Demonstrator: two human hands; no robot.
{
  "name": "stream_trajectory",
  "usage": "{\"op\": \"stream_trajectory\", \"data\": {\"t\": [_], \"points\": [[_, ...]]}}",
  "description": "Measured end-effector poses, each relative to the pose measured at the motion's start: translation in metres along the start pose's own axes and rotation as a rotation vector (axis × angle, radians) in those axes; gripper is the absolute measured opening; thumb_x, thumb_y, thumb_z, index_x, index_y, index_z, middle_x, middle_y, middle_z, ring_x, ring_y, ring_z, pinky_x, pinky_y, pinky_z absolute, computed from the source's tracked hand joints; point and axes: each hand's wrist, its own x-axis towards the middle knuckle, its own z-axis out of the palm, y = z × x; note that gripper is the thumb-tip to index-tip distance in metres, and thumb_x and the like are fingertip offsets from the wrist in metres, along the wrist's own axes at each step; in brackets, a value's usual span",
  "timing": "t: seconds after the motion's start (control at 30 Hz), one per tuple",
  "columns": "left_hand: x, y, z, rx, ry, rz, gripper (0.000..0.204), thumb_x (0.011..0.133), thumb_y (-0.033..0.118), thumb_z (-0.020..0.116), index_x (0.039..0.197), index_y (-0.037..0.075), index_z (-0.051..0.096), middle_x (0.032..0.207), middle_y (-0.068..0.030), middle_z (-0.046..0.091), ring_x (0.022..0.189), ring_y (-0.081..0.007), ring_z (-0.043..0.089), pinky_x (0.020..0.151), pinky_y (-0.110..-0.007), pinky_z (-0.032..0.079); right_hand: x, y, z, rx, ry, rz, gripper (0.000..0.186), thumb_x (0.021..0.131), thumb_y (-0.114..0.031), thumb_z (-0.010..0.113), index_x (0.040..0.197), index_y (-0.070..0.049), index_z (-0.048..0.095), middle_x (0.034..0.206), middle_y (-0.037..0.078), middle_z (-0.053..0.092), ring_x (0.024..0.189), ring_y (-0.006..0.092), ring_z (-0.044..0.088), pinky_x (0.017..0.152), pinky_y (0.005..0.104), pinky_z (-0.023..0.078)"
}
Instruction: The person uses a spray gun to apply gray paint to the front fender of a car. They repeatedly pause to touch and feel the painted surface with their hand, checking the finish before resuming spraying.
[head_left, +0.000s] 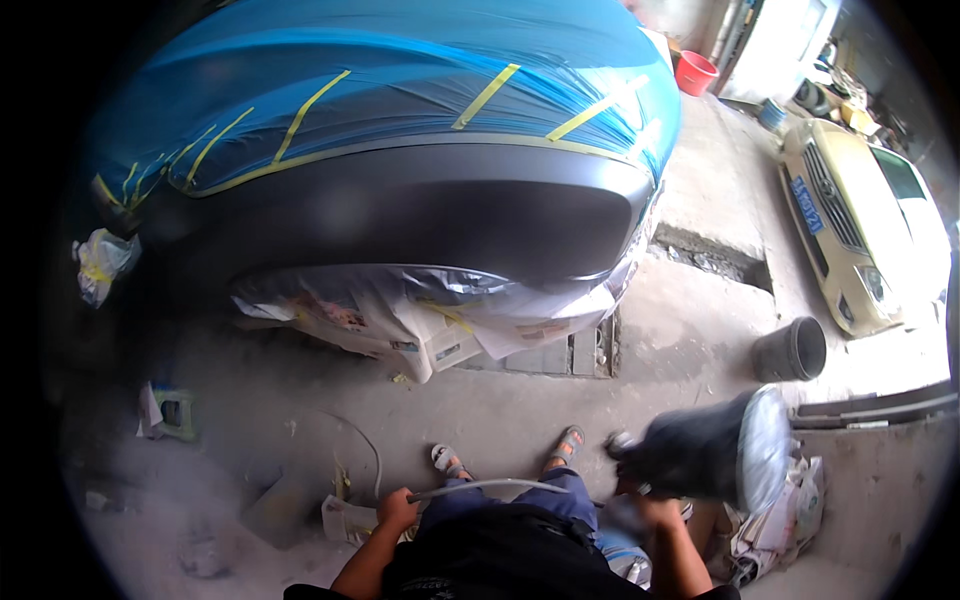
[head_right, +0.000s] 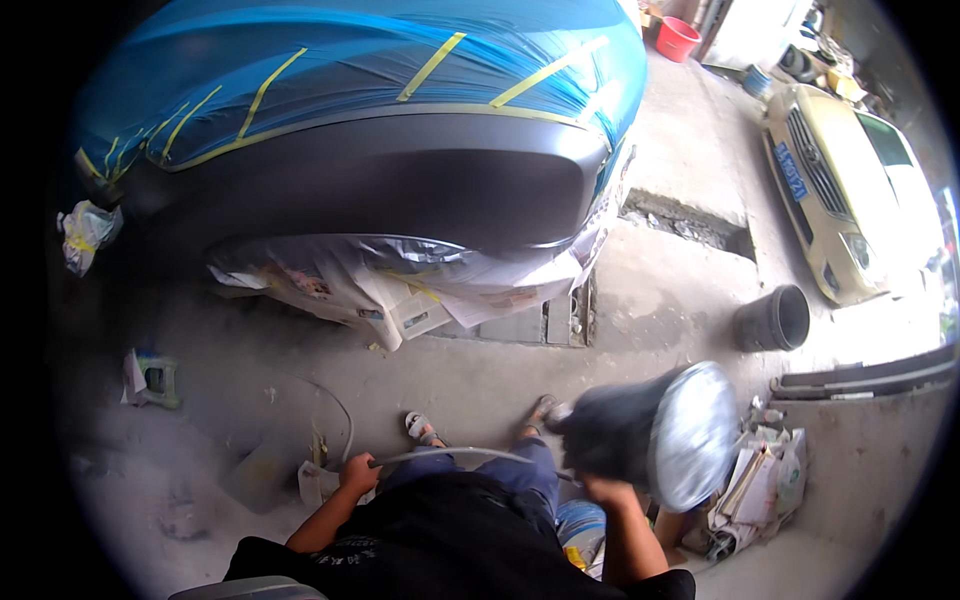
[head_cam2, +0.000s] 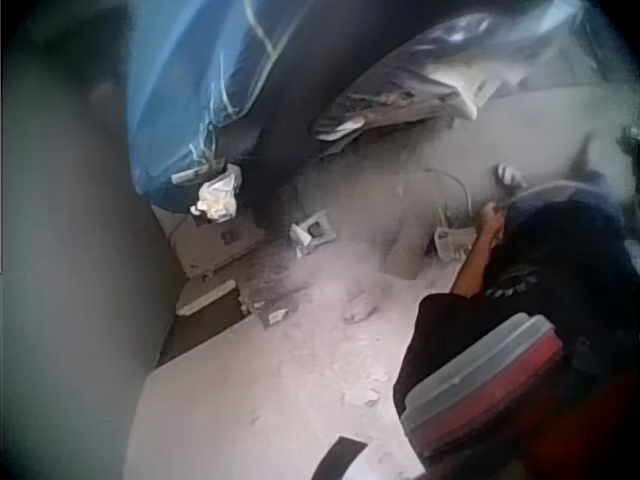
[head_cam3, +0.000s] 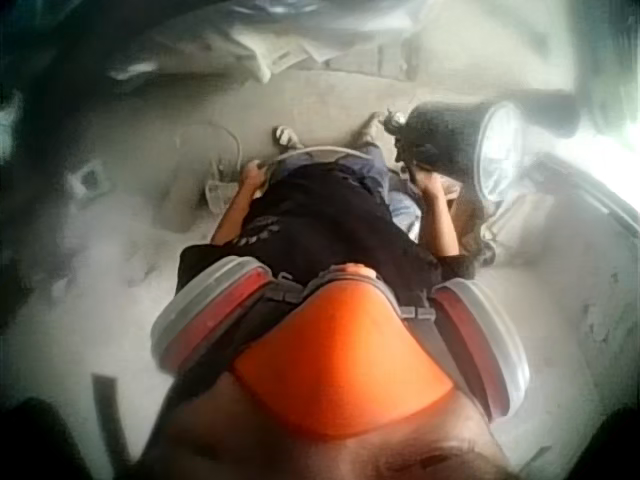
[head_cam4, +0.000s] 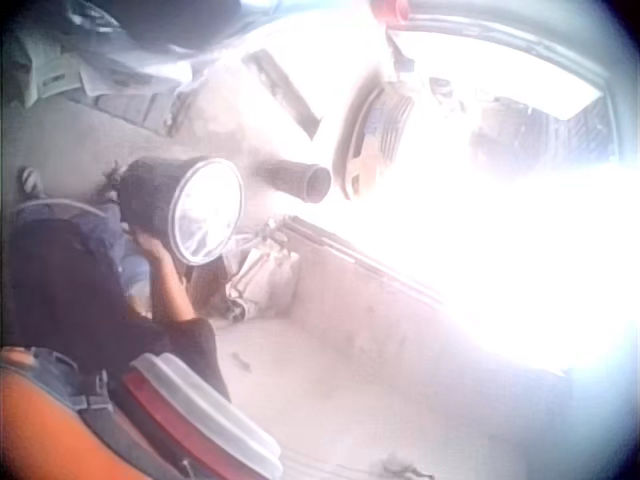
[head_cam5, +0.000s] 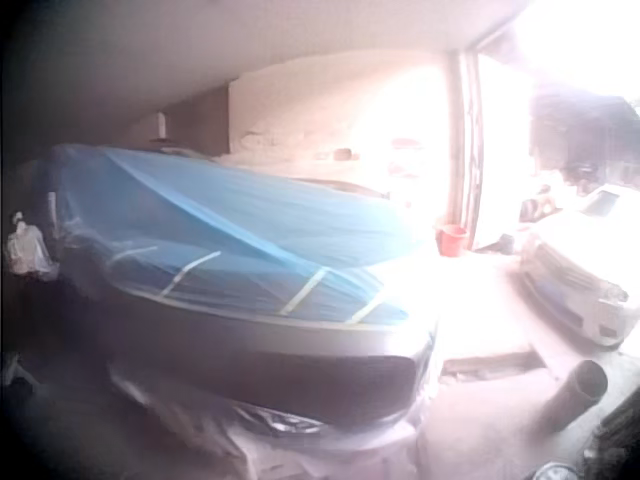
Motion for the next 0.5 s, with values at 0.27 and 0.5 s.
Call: {"op": "stream_trajectory", "data": {"t": [0.27, 0.5], "points": [[0.056, -0.119, -0.031, 0.029, -0.039, 0.14, 0.033, 0.076, 0.035, 0.071, 0.095, 0.008, 0.066, 0.095, -0.0158, 0.067, 0.091, -0.0352, 0.063, 0.077, -0.044, 0.051, -0.023, -0.009, 0.137, -0.373, 0.214, -0.046, 0.024, 0.09, -0.019, 0.06, 0.112, -0.01, 0.059, 0.07, 0.0, 0.058, 0.056, 0.0065, 0.048, 0.051, 0.0217, 0.038], [0.071, -0.149, -0.051, -0.034, -0.016, 0.118, 0.038, 0.076, 0.036, 0.071, 0.097, 0.005, 0.066, 0.096, -0.0195, 0.066, 0.094, -0.0365, 0.062, 0.08, -0.044, 0.049, 0.027, -0.068, 0.16, 0.307, 0.912, 0.309, 0.021, 0.092, -0.025, 0.059, 0.108, -0.012, 0.059, 0.066, -0.003, 0.055, 0.049, 0.0022, 0.042, 0.043, 0.0185, 0.03]]}}
